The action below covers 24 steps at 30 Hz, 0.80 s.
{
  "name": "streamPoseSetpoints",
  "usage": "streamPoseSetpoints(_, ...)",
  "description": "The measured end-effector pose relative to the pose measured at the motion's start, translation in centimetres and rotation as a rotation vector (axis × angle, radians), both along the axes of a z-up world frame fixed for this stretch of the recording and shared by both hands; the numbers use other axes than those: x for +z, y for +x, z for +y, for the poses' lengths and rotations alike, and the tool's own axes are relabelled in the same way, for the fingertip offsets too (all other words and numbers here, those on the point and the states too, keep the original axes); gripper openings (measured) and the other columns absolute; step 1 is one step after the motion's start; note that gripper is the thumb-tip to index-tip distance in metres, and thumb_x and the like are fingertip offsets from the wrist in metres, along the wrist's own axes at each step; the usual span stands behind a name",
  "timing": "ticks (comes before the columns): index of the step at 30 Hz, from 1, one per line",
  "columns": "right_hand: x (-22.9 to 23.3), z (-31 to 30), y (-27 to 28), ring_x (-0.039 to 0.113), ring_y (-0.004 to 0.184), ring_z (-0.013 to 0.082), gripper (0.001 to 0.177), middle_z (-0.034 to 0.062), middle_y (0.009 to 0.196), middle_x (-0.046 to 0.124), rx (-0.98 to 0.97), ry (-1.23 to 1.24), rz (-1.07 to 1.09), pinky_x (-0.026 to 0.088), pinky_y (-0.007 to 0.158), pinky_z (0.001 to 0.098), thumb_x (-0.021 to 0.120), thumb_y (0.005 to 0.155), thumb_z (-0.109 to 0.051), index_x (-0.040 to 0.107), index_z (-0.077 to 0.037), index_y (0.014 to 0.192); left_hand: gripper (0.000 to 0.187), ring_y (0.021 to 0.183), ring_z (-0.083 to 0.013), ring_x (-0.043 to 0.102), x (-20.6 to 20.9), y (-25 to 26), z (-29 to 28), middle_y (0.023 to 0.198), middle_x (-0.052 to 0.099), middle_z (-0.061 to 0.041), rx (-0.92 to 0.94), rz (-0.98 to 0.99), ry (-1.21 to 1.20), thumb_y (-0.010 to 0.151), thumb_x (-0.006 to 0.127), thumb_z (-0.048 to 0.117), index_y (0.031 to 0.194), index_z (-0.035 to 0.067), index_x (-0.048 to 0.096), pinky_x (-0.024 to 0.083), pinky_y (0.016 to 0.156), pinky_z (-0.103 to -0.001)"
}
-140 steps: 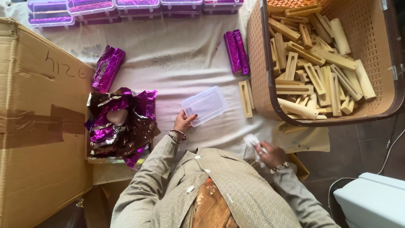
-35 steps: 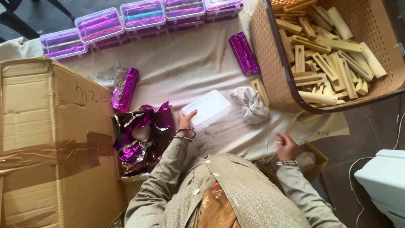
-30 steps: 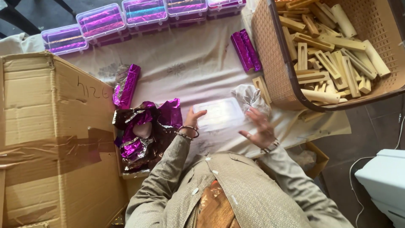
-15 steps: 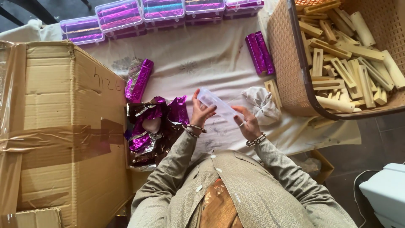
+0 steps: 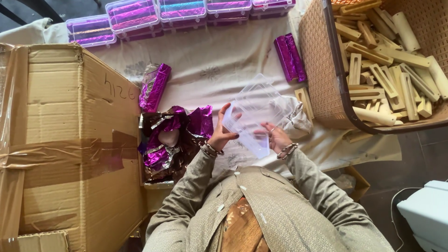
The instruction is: The person takes wooden blocks from a basket, wipes them with a cloth, wraps some in foil and others in purple paper, and places them into plastic containers.
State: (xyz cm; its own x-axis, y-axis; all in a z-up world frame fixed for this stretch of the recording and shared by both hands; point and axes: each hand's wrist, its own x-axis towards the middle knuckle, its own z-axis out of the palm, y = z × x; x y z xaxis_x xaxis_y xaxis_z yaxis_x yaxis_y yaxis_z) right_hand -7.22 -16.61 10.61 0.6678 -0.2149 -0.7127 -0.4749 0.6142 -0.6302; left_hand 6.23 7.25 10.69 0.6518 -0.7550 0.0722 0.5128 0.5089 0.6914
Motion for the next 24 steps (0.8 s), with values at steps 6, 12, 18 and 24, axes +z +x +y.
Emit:
streamPoseSetpoints(6, -1.0, -2.8, 1.8, 0.070, 0.098, 0.0294, 0.028, 0.0159, 0.112, 0.071, -0.016, -0.138, -0.010, 0.061, 0.085, 0.0485, 0.052, 0.104, -0.029, 0.058, -0.010, 0.125, 0.073, 0.147, -0.0373, 0.048, -6.6, 1.2, -0.3, 0.159, 0.043, -0.027, -0.040, 0.408, -0.039, 0.096, 0.081, 0.023, 0.153, -0.004, 0.043, 0.058, 0.106, -0.060)
streamPoseSetpoints(12, -4.2, -6.7, 5.6, 0.072, 0.097, 0.0271, 0.029, 0.0127, 0.110, 0.072, 0.036, -0.336, -0.086, 0.062, 0.083, 0.0448, 0.049, 0.107, -0.032, 0.062, -0.010, 0.122, 0.060, 0.127, -0.0298, 0.059, -6.0, 0.9, -2.3, 0.151, 0.050, -0.014, 0.069, -0.259, 0.583, 0.085, 0.074, 0.011, 0.141, 0.013, 0.053, 0.061, 0.097, -0.045)
streamPoseSetpoints(18, -4.2, -6.0, 3.6, 0.062, 0.120, 0.0299, 0.042, 0.0104, 0.127, 0.068, 0.266, -1.516, 0.035, 0.050, 0.103, 0.0507, 0.057, 0.106, -0.041, 0.055, -0.018, 0.141, 0.073, 0.130, -0.0287, 0.055, -7.1, 0.6, -3.1, 0.156, 0.040, -0.015, 0.327, -0.516, 1.040, 0.087, 0.067, 0.013, 0.155, 0.016, 0.040, 0.055, 0.098, -0.039)
streamPoseSetpoints(24, -8.7, -5.6, -2.4, 0.038, 0.143, 0.0260, 0.058, 0.0090, 0.157, 0.043, 0.801, -1.997, 0.275, 0.023, 0.120, 0.0546, 0.056, 0.094, -0.038, 0.047, -0.026, 0.150, 0.070, 0.142, -0.0346, 0.042, -6.0, 0.2, -2.3, 0.148, 0.042, -0.018, 0.448, -0.668, 1.008, 0.084, 0.070, 0.013, 0.149, 0.011, 0.042, 0.037, 0.121, -0.045)
